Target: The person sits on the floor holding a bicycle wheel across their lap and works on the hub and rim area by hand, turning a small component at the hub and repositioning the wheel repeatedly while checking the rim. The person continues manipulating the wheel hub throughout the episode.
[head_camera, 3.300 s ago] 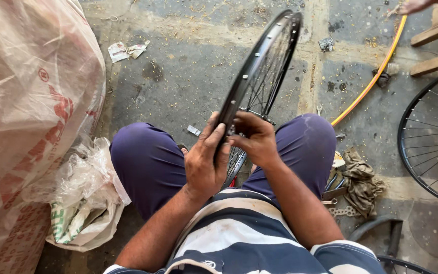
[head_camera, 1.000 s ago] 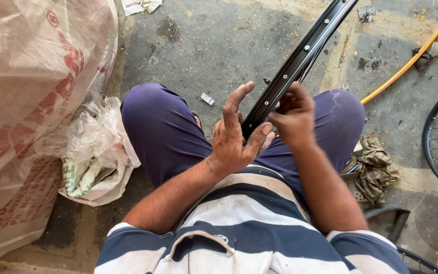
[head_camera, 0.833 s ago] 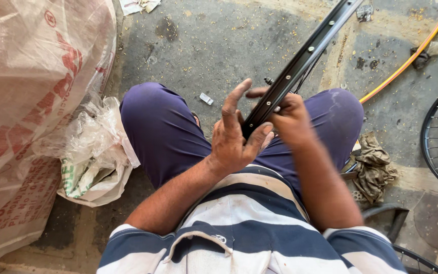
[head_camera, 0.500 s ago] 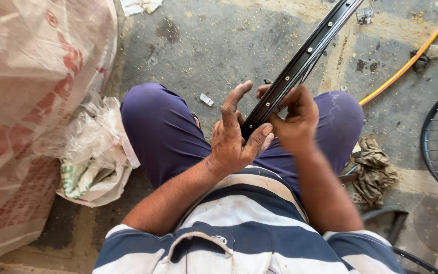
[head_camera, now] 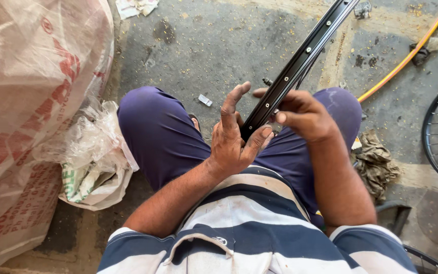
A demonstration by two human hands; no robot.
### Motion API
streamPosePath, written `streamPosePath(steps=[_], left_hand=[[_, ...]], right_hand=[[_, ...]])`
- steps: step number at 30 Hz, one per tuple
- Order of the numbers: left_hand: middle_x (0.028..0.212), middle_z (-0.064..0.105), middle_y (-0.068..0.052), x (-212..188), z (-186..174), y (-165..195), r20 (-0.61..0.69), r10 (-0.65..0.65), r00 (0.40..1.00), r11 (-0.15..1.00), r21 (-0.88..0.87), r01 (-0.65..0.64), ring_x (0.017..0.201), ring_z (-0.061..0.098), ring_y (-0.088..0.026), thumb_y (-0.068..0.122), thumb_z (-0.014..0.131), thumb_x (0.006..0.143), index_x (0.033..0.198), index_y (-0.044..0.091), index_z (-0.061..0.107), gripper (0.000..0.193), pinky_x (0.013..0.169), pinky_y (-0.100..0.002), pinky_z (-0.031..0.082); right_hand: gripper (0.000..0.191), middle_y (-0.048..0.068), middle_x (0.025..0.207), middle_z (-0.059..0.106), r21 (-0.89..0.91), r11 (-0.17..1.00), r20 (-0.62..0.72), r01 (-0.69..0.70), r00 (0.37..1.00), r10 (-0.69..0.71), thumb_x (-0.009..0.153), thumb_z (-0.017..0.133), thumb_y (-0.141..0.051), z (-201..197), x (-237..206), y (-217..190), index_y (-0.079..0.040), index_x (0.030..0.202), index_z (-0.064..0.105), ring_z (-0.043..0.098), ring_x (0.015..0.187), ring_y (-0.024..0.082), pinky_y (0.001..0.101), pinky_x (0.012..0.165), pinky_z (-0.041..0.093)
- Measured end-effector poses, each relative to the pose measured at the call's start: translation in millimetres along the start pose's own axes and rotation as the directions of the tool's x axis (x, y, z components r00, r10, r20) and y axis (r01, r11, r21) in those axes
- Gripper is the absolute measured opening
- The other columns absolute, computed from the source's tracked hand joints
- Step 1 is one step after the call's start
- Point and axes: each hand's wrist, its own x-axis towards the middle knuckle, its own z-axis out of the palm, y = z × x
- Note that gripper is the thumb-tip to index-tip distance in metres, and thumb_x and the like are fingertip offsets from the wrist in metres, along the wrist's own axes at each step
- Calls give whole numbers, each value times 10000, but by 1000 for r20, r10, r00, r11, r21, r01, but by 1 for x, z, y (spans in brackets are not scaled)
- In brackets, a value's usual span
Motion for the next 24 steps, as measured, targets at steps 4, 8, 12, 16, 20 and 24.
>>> streamPosePath(steps=[4,8,12,16,20,24], left_hand=[[1434,575,-132,1,2,4,25,-34,999,999,-24,35,645,575,-128,384,720,1025,1619,32,167,884,618,-311,510],[1457,532,-146,1,1,7,-5,-10,1000,1000,16,10,634,553,-129,398,715,1030,1628,41,207,862,622,-315,507],[1476,569,-155,2,4,9,57,-149,987,988,52,146,661,619,-203,434,708,956,1592,30,219,898,667,-373,527],[1596,401,-173,-1,11,8,-5,45,999,996,83,-45,1379,584,-363,428,650,1082,1625,81,164,807,1106,-401,533],[1613,379,-183,-3,11,4,6,6,1000,999,47,-7,1446,526,-377,448,653,1073,1623,72,167,824,1168,-422,495],[1611,392,-179,0,11,4,8,14,1000,1000,27,-15,1423,552,-366,452,657,1077,1601,64,169,814,1149,-415,511]], right_hand=[[409,184,965,703,-603,793,-526,90,702,-480,796,905,25,36,1,-9,42,938,521,596,877,193,342,760,489],[361,115,1149,744,-410,825,-276,390,809,-519,868,849,32,44,0,-19,-64,958,512,730,1061,175,322,932,612],[342,83,1131,705,2,947,-38,322,946,-322,849,831,44,12,-6,-17,-60,1043,570,703,1049,165,325,966,606],[168,132,1005,725,-91,935,-515,342,787,-338,989,734,-13,26,1,16,15,1133,653,748,943,243,380,884,652],[270,115,1031,722,-193,978,-249,80,960,-128,933,767,-10,25,-1,-10,16,1184,671,709,949,189,313,849,593],[298,134,1046,722,-190,968,-303,163,928,-216,872,753,-18,29,-4,-22,-2,1138,620,731,945,204,334,860,626]])
